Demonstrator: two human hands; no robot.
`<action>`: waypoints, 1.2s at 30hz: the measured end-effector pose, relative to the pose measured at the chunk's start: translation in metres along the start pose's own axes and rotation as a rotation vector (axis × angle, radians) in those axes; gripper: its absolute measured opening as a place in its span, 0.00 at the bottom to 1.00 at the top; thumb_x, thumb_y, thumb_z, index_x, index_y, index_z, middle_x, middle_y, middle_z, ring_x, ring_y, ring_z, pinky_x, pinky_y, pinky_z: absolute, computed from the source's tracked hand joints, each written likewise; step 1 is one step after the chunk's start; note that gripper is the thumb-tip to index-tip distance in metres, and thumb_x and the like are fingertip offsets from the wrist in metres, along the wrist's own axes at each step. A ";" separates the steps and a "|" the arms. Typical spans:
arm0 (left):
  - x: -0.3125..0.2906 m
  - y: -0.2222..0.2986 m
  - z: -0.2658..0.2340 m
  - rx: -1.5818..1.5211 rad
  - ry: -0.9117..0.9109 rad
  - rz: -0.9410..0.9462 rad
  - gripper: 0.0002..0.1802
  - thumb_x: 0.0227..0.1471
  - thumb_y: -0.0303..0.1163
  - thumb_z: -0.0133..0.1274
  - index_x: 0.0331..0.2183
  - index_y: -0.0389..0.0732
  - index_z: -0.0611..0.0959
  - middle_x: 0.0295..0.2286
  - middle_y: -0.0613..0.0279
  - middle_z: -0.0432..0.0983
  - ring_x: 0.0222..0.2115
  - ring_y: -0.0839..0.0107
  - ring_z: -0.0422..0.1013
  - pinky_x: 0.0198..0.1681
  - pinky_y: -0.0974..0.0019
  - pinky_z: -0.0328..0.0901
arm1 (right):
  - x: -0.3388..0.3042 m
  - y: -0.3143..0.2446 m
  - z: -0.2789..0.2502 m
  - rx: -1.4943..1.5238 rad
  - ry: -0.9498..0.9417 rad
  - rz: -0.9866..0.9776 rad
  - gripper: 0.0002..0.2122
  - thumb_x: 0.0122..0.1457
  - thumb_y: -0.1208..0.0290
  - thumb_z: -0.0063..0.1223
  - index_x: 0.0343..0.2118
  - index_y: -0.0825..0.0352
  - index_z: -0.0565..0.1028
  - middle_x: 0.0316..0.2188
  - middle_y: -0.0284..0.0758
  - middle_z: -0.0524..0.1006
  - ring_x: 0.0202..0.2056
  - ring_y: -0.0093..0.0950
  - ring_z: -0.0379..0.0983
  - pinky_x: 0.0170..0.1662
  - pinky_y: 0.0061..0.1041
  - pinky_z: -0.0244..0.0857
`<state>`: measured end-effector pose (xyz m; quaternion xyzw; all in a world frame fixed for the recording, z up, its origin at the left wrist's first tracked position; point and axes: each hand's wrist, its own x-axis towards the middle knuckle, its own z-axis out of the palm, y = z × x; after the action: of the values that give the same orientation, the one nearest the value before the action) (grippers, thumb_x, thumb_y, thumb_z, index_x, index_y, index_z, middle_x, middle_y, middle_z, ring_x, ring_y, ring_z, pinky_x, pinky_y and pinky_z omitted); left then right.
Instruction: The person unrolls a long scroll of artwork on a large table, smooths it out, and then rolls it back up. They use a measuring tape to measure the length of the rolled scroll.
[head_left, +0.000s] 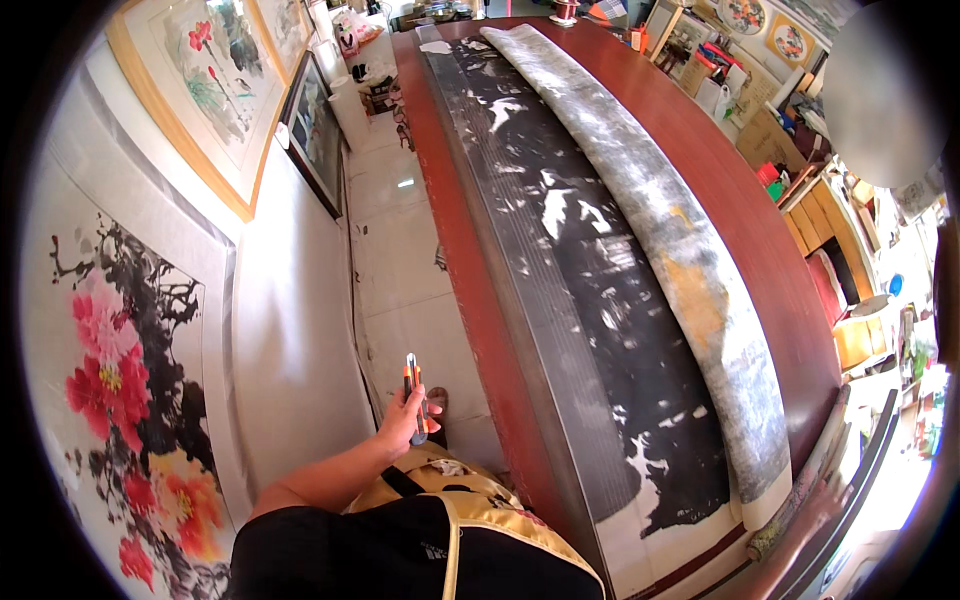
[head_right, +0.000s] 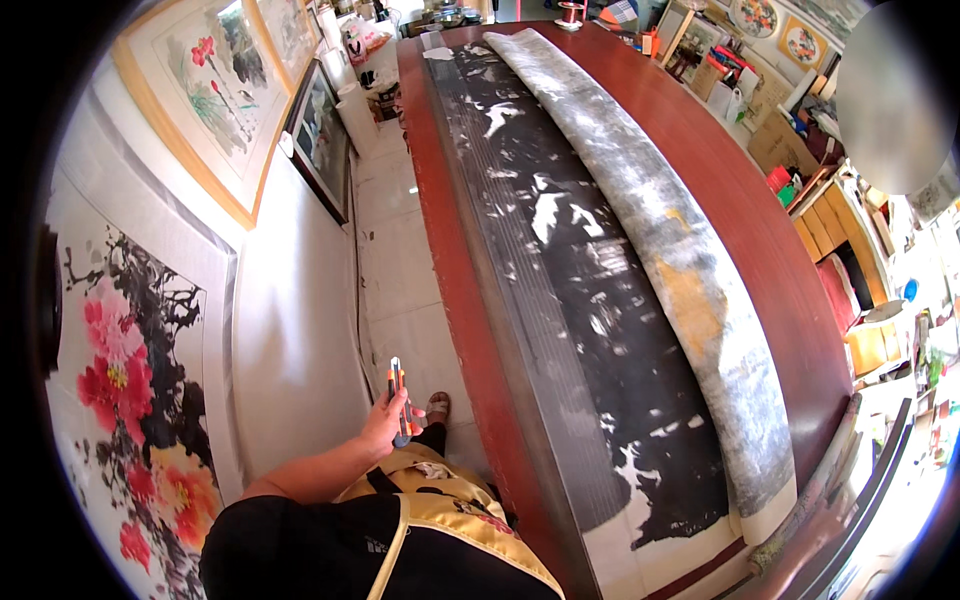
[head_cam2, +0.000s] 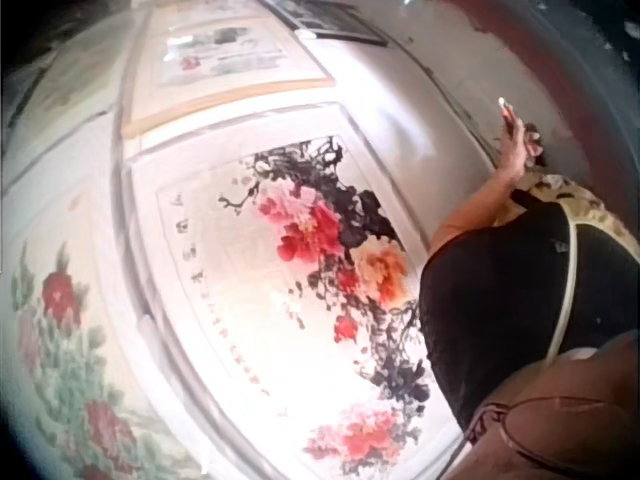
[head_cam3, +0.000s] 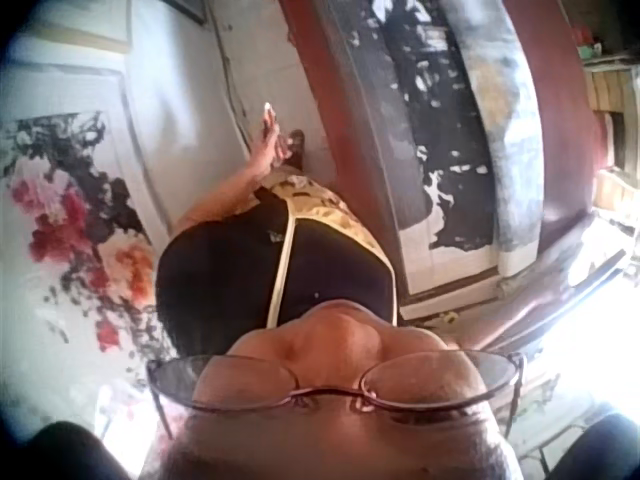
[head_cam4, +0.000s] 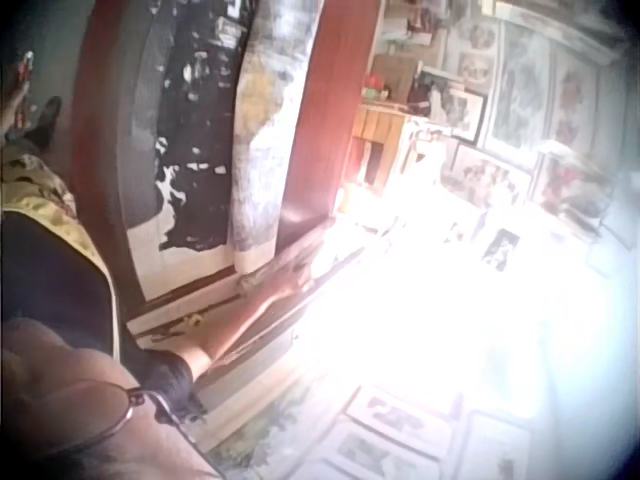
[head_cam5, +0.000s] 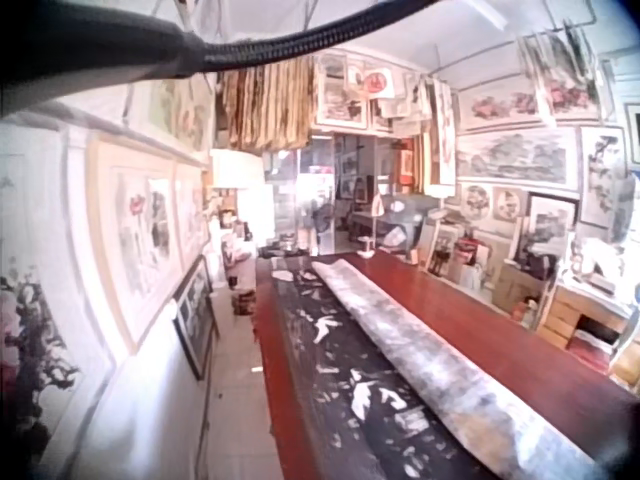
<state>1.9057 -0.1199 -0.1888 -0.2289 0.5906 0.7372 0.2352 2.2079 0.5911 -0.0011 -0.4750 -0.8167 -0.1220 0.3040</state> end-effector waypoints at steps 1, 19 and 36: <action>0.013 0.007 -0.009 -0.028 0.004 -0.007 0.24 0.61 0.52 0.50 0.44 0.40 0.67 0.31 0.52 0.76 0.23 0.66 0.75 0.25 0.62 0.74 | -0.014 -0.047 0.001 0.040 -0.042 -0.075 0.18 0.67 0.70 0.46 0.58 0.67 0.68 0.62 0.47 0.61 0.65 0.44 0.54 0.64 0.42 0.52; 0.251 0.257 -0.156 -0.434 -0.066 0.259 0.22 0.63 0.36 0.50 0.56 0.48 0.66 0.42 0.56 0.76 0.34 0.66 0.77 0.39 0.61 0.73 | -0.304 -0.720 0.101 0.492 -0.520 -0.705 0.30 0.62 0.57 0.49 0.65 0.63 0.59 0.69 0.48 0.46 0.68 0.50 0.41 0.67 0.54 0.34; 0.523 0.478 -0.230 -0.367 0.089 0.234 0.19 0.60 0.33 0.48 0.52 0.44 0.67 0.39 0.54 0.78 0.28 0.66 0.77 0.33 0.63 0.73 | -0.204 -1.138 0.161 1.069 -0.632 -0.728 0.23 0.55 0.83 0.50 0.56 0.70 0.67 0.61 0.52 0.58 0.57 0.51 0.61 0.56 0.42 0.63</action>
<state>1.2138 -0.3968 -0.1909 -0.2301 0.4790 0.8437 0.0759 1.2531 -0.0640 -0.1508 0.0286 -0.9203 0.3442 0.1840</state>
